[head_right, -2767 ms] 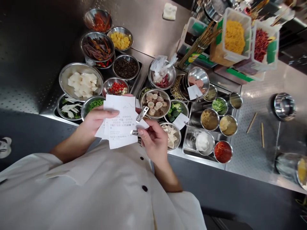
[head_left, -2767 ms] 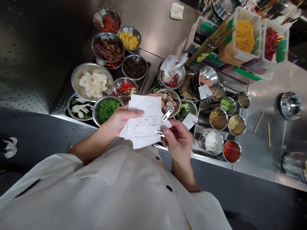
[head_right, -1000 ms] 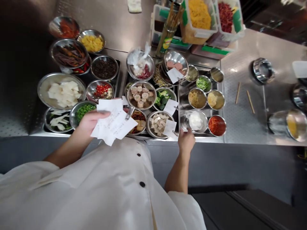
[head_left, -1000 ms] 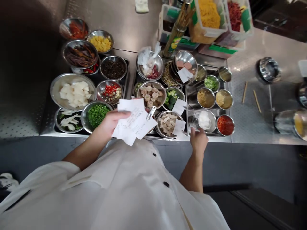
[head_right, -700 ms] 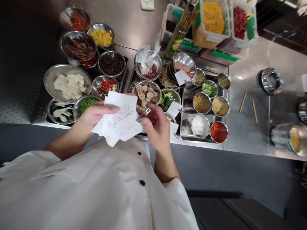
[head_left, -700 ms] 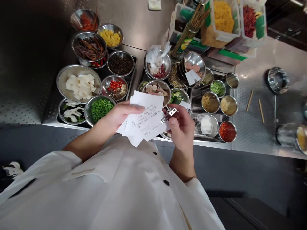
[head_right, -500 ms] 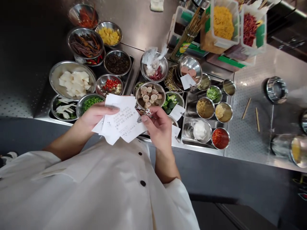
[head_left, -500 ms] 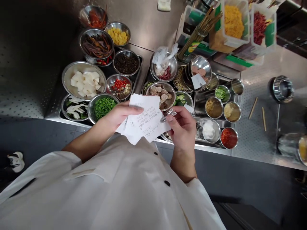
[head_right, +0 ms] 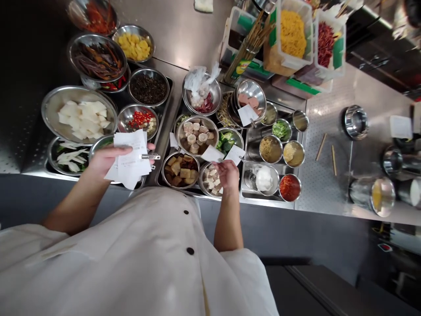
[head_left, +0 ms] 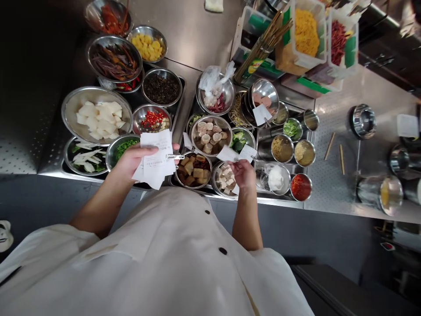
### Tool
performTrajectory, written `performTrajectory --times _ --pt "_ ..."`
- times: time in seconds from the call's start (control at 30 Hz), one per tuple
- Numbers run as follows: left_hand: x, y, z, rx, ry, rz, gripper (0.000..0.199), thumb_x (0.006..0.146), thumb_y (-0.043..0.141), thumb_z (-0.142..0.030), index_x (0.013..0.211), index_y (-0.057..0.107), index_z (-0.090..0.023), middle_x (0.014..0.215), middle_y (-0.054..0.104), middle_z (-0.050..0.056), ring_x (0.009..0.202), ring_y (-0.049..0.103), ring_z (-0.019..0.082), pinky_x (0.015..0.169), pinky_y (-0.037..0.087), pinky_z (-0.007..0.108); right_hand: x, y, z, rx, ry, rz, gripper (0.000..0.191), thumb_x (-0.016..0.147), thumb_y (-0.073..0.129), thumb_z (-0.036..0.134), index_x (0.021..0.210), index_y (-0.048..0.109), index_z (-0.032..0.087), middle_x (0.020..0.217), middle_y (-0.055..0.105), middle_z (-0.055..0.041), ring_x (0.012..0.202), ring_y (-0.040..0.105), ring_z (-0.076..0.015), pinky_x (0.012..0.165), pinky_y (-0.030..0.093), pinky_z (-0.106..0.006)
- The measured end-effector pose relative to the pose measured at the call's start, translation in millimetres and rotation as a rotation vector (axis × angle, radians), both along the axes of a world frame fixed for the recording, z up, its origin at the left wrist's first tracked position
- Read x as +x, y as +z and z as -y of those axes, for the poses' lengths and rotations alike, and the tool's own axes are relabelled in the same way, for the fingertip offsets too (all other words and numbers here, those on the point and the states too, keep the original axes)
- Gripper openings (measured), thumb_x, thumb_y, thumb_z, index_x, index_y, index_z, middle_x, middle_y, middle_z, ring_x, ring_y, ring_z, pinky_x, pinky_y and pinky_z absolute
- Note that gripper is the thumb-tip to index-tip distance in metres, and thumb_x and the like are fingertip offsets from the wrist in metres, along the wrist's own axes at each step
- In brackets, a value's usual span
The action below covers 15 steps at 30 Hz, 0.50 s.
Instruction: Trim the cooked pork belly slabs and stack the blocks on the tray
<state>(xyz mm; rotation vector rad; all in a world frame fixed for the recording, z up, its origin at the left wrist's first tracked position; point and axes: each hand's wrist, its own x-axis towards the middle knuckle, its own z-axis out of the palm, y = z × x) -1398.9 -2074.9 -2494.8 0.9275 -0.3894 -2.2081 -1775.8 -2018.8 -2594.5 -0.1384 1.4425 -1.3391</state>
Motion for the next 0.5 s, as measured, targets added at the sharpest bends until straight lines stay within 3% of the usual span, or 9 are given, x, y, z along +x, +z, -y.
performTrajectory --times 0.2,0.33,0.5 --pt "-8 -4.8 3 0.012 -0.006 -0.009 0.069 0.085 0.067 -0.016 0.152 0.054 -0.015 0.129 0.076 0.016 0.103 0.078 0.041 0.081 0.067 0.05 -27 -18.6 43 -0.071 -0.235 0.101 0.012 0.103 0.06 0.026 0.095 0.064 0.018 0.082 0.077 -0.0026 0.081 0.078 -0.0128 0.081 0.067 -0.024" --pt "-7 -6.2 4 0.009 -0.008 0.01 0.071 0.083 0.067 -0.015 0.153 0.054 -0.017 0.131 0.075 0.018 0.103 0.078 0.04 0.085 0.067 0.053 -27 -19.2 69 -0.042 -0.279 0.14 0.03 0.112 0.042 0.023 0.091 0.063 0.019 0.077 0.074 -0.0019 0.076 0.076 -0.0098 0.072 0.065 -0.017" --pt "-3 -11.8 1 0.027 0.007 0.011 0.076 0.085 0.067 -0.015 0.158 0.049 -0.019 0.133 0.074 0.018 0.1 0.079 0.038 0.08 0.068 0.049 -19 -22.1 116 -0.052 -0.139 0.174 0.023 0.107 0.052 0.021 0.087 0.063 0.021 0.07 0.068 0.0021 0.066 0.07 -0.0092 0.057 0.061 -0.013"
